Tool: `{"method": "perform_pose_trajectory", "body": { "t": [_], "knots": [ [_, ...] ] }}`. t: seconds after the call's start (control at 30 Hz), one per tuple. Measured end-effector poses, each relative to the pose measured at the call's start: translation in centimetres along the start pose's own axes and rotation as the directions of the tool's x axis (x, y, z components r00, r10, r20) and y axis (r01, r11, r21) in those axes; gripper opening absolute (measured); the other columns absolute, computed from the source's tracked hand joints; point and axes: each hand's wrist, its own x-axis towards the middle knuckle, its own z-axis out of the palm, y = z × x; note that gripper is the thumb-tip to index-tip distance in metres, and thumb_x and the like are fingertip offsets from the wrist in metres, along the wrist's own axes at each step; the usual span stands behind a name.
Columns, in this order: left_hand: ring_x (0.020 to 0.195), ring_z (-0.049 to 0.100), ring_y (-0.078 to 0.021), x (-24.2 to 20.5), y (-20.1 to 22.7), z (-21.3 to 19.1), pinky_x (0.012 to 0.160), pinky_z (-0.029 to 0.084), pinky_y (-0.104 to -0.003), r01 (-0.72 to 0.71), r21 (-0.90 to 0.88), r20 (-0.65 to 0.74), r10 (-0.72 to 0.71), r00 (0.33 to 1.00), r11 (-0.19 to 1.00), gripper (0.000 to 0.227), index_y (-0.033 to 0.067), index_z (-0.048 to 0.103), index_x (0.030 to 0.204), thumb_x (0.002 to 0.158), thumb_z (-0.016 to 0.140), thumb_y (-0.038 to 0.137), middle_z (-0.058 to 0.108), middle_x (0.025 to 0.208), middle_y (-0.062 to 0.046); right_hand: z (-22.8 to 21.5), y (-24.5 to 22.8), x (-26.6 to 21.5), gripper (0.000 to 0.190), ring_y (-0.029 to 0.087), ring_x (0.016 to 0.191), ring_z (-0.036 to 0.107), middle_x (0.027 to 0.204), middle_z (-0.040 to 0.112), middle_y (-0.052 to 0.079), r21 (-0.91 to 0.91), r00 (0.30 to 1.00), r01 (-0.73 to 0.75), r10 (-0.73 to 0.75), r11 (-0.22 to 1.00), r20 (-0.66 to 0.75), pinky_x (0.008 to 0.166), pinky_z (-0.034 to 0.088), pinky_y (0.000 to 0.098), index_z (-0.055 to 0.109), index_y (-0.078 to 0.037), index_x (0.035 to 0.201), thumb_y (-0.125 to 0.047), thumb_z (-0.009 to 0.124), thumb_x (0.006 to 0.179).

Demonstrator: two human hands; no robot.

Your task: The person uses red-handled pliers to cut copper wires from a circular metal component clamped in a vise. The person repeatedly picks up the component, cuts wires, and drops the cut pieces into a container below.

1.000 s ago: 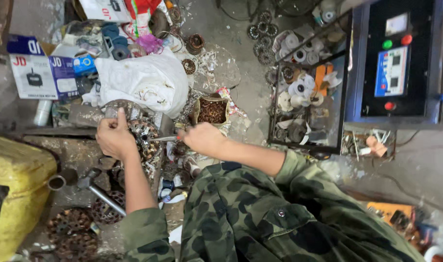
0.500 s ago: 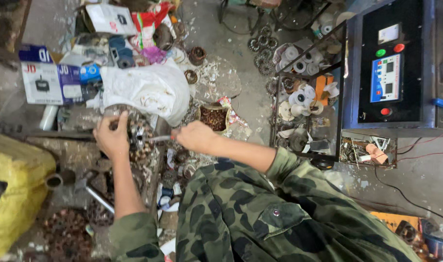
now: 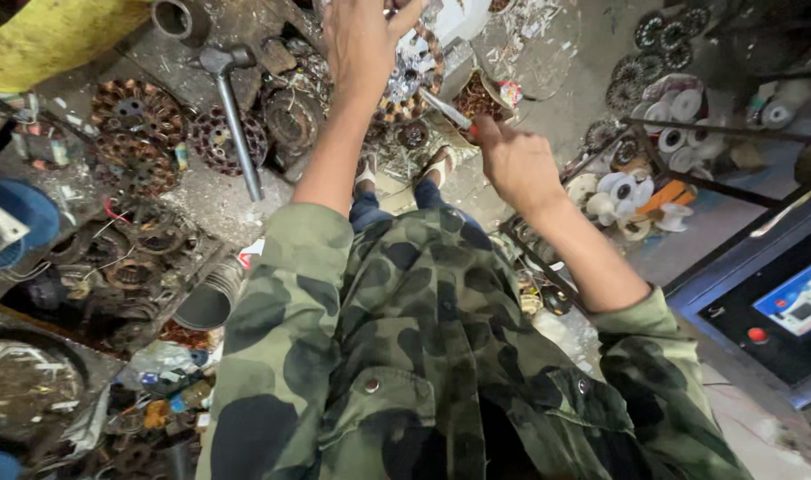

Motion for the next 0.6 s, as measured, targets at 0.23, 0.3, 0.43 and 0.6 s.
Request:
{"method": "perform_pose_trajectory", "body": {
  "t": [0.23,0.3,0.43,0.6],
  "knots": [
    [0.096,0.066,-0.0402,-3.3,-1.7,1.6,0.082,0.048,-0.053,0.049,0.172,0.104,-0.068,0.992,0.984,0.032,0.0048,0.070,0.092,0.087,0.082,0.034,0.071,0.094,-0.017,2.2,-0.7,-0.2,0.022,0.036,0.083,0.072,0.098,0.071,0.018,0.091,0.952,0.135,-0.103,0.987,-0.290,0.070,0.057,0.0449,0.056,-0.001,0.124,-0.007,0.054,0.103],
    [0.099,0.065,-0.0380,-2.4,-1.2,1.0,0.081,0.047,-0.053,0.034,0.100,0.083,-0.043,0.996,0.994,0.035,0.0050,0.068,0.087,0.088,0.083,0.037,0.071,0.095,-0.015,2.4,-1.0,0.3,0.024,0.036,0.077,0.072,0.092,0.071,0.019,0.061,0.973,0.065,-0.049,0.996,-0.227,0.062,0.055,0.0456,0.059,-0.003,0.122,-0.008,0.057,0.099],
    [0.100,0.063,-0.0331,-0.4,0.4,0.3,0.082,0.047,-0.052,-0.017,0.033,0.028,0.016,0.999,0.999,0.038,0.0068,0.067,0.082,0.088,0.082,0.042,0.071,0.101,-0.011,2.6,-1.5,-0.6,0.019,0.036,0.074,0.071,0.089,0.071,0.016,0.029,0.998,-0.036,0.038,0.999,-0.043,0.063,0.056,0.0475,0.060,-0.006,0.119,-0.009,0.057,0.100],
    [0.098,0.060,-0.0371,0.3,2.9,-2.6,0.085,0.045,-0.052,0.011,0.047,0.043,-0.013,0.999,0.999,0.035,0.0080,0.069,0.087,0.091,0.082,0.041,0.067,0.097,-0.012,2.1,-2.4,0.4,0.026,0.038,0.076,0.072,0.100,0.073,0.016,0.014,0.990,-0.131,0.130,0.991,0.046,0.061,0.055,0.0496,0.060,-0.008,0.123,-0.010,0.056,0.097]
  ]
}}
